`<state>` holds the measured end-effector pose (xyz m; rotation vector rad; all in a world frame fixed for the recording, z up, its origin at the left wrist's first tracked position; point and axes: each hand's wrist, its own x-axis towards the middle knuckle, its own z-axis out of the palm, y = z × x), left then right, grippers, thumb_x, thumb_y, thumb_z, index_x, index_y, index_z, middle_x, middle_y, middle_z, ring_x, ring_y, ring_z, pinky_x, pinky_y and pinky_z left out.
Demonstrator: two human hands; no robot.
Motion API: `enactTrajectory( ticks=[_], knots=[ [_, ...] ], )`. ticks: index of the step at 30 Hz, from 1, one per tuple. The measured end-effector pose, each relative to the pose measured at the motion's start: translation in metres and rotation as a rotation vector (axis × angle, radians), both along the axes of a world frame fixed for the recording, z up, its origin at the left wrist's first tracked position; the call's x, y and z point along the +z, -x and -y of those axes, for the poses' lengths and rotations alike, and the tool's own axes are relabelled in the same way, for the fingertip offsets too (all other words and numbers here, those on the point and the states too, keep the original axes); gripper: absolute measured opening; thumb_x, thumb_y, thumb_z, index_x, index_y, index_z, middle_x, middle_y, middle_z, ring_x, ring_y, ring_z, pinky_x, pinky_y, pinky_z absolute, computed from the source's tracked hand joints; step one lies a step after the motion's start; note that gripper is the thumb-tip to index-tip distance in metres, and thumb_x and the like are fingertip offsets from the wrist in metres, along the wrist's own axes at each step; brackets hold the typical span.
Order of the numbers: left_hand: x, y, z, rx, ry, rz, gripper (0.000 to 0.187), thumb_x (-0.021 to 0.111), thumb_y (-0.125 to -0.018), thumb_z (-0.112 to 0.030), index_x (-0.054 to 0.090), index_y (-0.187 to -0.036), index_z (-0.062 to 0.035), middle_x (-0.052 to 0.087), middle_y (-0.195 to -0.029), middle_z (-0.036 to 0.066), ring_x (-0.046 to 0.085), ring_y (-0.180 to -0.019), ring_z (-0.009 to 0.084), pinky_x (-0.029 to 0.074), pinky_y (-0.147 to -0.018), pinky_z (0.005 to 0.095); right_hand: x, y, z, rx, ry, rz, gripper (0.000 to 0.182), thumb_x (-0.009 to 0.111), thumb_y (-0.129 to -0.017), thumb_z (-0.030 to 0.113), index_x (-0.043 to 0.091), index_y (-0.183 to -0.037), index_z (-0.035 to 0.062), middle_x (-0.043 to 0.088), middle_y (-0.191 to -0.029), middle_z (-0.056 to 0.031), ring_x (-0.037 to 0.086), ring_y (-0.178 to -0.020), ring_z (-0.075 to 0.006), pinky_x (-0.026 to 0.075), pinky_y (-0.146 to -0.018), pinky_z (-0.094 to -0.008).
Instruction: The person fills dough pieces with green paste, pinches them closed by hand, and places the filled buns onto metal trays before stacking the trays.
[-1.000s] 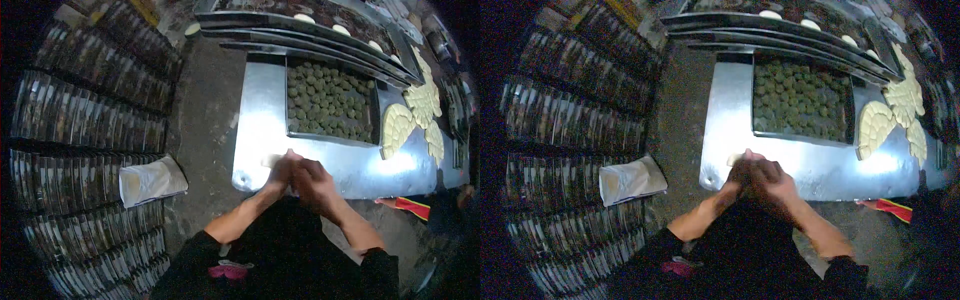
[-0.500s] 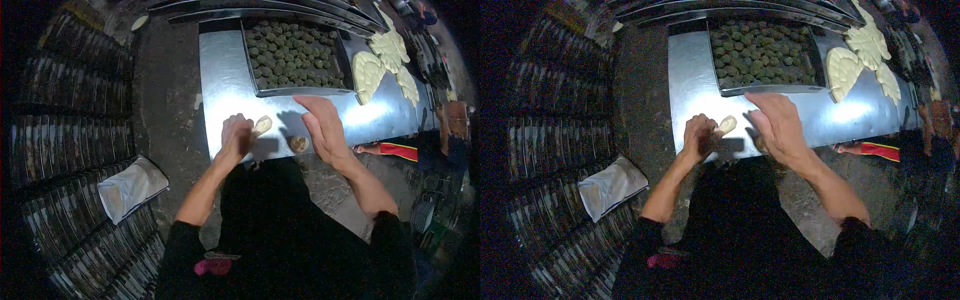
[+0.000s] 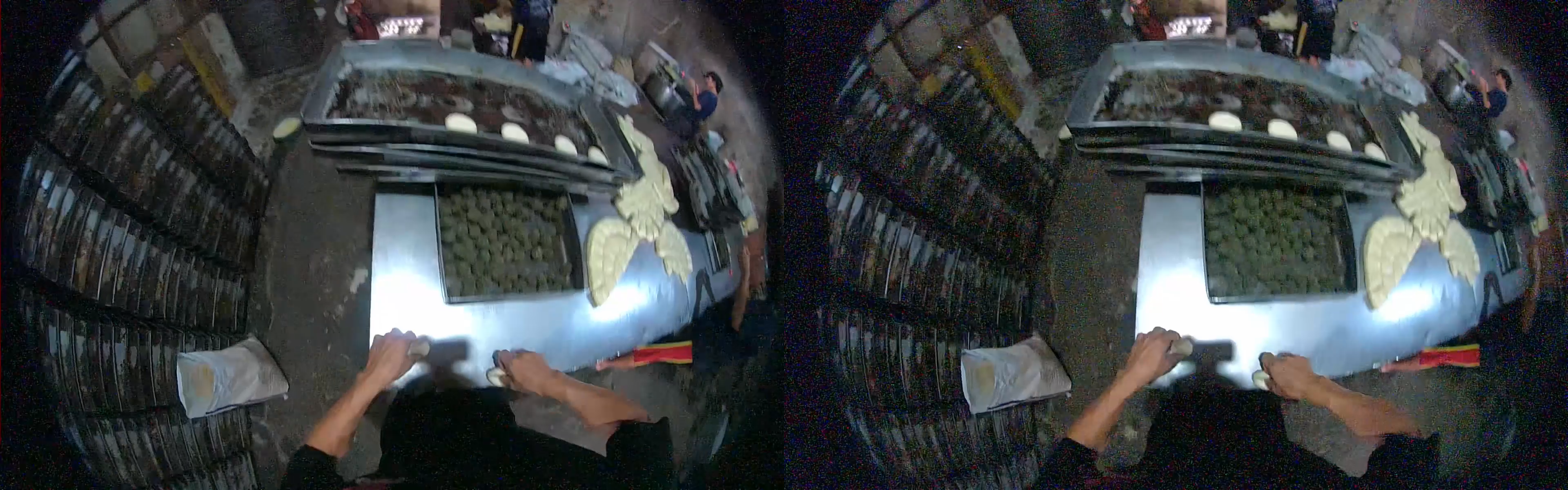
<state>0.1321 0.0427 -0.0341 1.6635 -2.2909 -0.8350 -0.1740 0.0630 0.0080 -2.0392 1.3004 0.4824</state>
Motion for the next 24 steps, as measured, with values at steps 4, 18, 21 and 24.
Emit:
enactTrajectory(
  ticks=[4,18,21,24],
  knots=[
    [0.040,0.004,0.028,0.459,-0.277,-0.268,0.039,0.069,-0.079,-0.017,0.055,-0.113,-0.0046,0.064,-0.095,0.018,0.062,-0.086,0.0275,0.051,-0.072,0.0365,0.064,-0.027,0.122,-0.130,0.249,0.512,0.053,0.072,-0.073,0.034,0.051,-0.114,0.0078,0.062,-0.087,-0.0143,0.063,-0.078,-0.0303,0.051,-0.069,-0.0398],
    [-0.006,0.003,-0.042,0.744,-0.064,-0.270,0.051,0.074,-0.074,-0.033,0.057,-0.111,-0.0020,0.064,-0.087,0.019,0.064,-0.081,0.0323,0.050,-0.070,0.0401,0.090,-0.115,0.466,0.172,0.580,0.330,0.027,0.067,-0.073,0.029,0.070,-0.090,0.0076,0.068,-0.085,-0.0146,0.065,-0.079,-0.0280,0.050,-0.072,-0.0382],
    [-0.020,0.006,-0.035,0.654,-0.122,-0.207,0.045,0.070,-0.078,-0.033,0.060,-0.109,-0.0021,0.065,-0.093,0.019,0.064,-0.086,0.0304,0.050,-0.075,0.0388,0.082,-0.083,0.469,0.093,0.577,0.220,0.033,0.068,-0.072,0.034,0.069,-0.089,0.0064,0.067,-0.086,-0.0164,0.065,-0.081,-0.0300,0.050,-0.073,-0.0405],
    [-0.004,0.011,-0.014,0.670,-0.234,-0.430,0.039,0.066,-0.082,-0.034,0.063,-0.105,-0.0022,0.066,-0.091,0.015,0.064,-0.084,0.0232,0.050,-0.075,0.0340,0.092,-0.089,0.431,-0.089,0.776,0.141,0.032,0.065,-0.078,0.033,0.066,-0.094,0.0051,0.066,-0.090,-0.0171,0.062,-0.083,-0.0365,0.049,-0.076,-0.0435]
  ],
)
